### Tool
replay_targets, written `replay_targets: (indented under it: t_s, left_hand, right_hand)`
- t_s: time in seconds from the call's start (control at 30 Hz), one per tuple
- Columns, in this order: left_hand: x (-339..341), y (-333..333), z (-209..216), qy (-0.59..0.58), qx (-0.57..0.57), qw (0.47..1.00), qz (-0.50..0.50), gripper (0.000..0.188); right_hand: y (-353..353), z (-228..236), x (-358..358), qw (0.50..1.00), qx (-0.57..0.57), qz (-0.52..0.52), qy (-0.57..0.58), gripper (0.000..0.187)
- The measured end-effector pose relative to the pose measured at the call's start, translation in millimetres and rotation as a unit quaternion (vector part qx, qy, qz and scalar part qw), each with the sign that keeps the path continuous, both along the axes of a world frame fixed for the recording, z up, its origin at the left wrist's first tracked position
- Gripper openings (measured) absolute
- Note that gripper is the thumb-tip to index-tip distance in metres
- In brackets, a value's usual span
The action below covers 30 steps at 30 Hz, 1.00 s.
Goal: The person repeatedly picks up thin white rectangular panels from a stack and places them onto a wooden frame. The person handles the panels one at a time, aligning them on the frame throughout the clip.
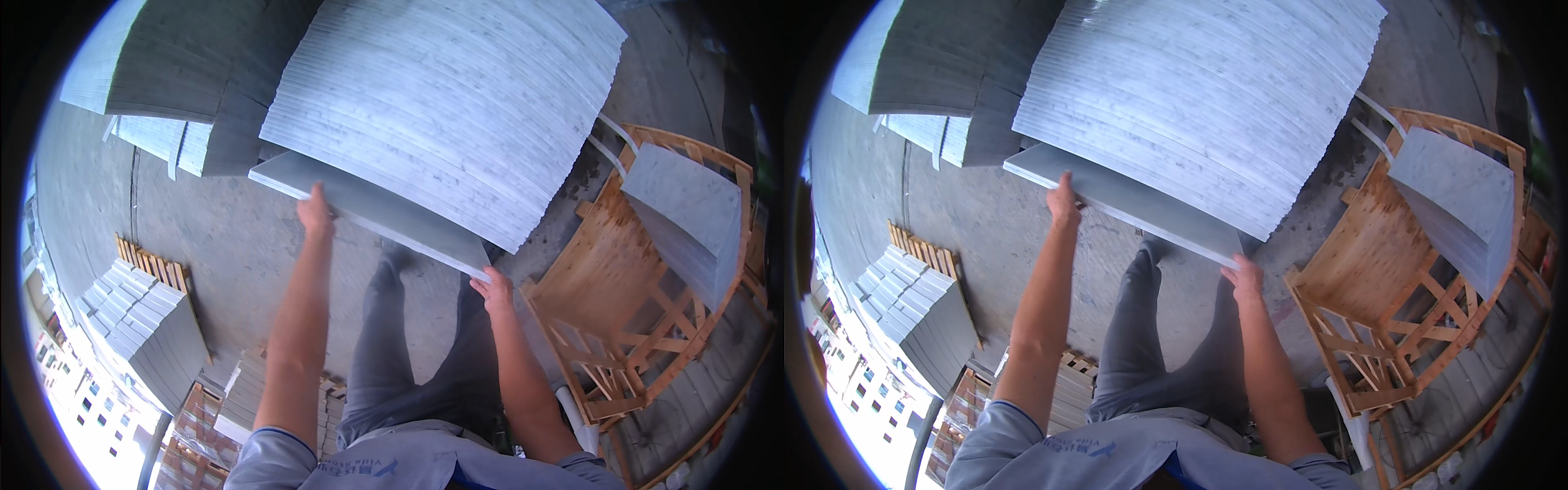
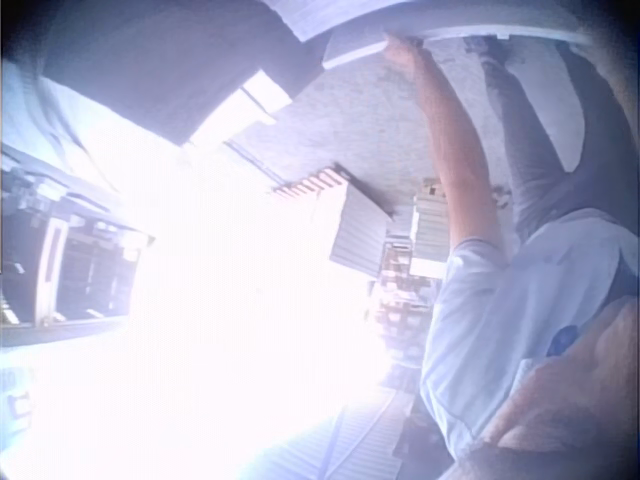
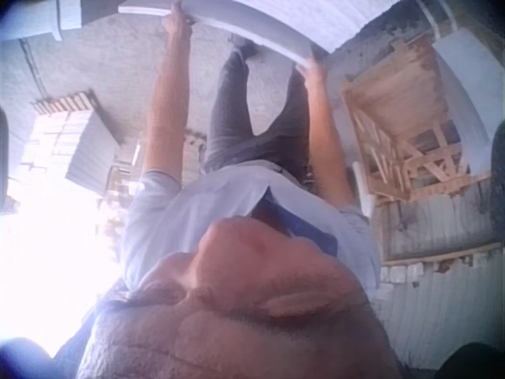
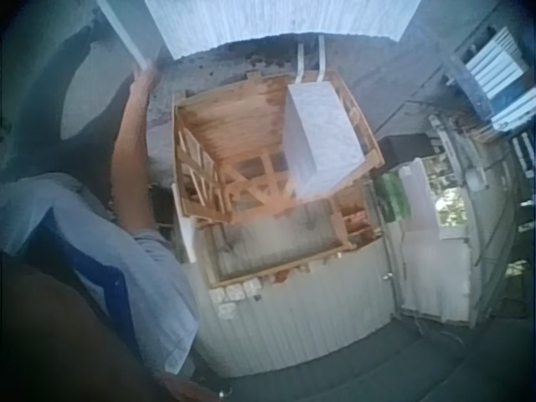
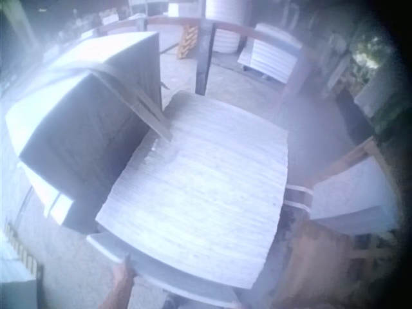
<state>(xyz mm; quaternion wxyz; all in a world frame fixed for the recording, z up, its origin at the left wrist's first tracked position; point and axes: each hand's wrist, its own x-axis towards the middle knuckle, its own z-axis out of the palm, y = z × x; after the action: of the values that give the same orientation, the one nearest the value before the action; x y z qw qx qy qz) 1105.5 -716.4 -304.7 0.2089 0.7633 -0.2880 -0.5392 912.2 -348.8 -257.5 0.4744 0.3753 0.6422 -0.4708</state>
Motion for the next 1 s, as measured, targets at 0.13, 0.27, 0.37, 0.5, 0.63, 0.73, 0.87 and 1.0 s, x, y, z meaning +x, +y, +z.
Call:
replay_targets:
  t_s: [0.13, 0.27, 0.37, 0.5, 0.63, 0.73, 0.87, 1.0]
  left_hand:
    - [-34, 90, 5, 0.018, 0.115, 0.992, 0.053, 0.045]
    - [-43, 107, 2, 0.029, 0.053, 0.99, 0.125, 0.042]
    - [-32, 104, 5, 0.02, 0.073, 0.996, 0.049, 0.039]
    - [-16, 106, 17, 0.061, 0.107, 0.991, 0.047, 0.045]
    - [8, 111, 35, 0.119, 0.146, 0.982, 0.029, 0.037]
    - [15, 132, 53, 0.132, 0.182, 0.974, -0.013, 0.037]
    - [11, 174, 88, 0.072, 0.225, 0.97, -0.056, 0.041]
    - [-5, 239, 111, 0.105, 0.27, 0.957, 0.01, 0.036]
  right_hand:
    - [21, -25, -21, 0.987, -0.027, -0.011, -0.159, 0.032]
    - [39, -80, -17, 0.962, -0.041, -0.018, -0.27, 0.034]
    - [54, -109, 4, 0.97, -0.054, -0.098, -0.217, 0.042]
    - [60, -108, 34, 0.97, -0.009, -0.152, -0.19, 0.053]
    - [63, -57, 58, 0.951, -0.157, -0.202, -0.173, 0.045]
    - [79, 3, 60, 0.944, -0.18, -0.238, -0.142, 0.04]
    - [119, 74, 57, 0.954, -0.134, -0.252, -0.089, 0.033]
    - [186, 147, 48, 0.888, -0.096, 0.227, 0.388, 0.035]
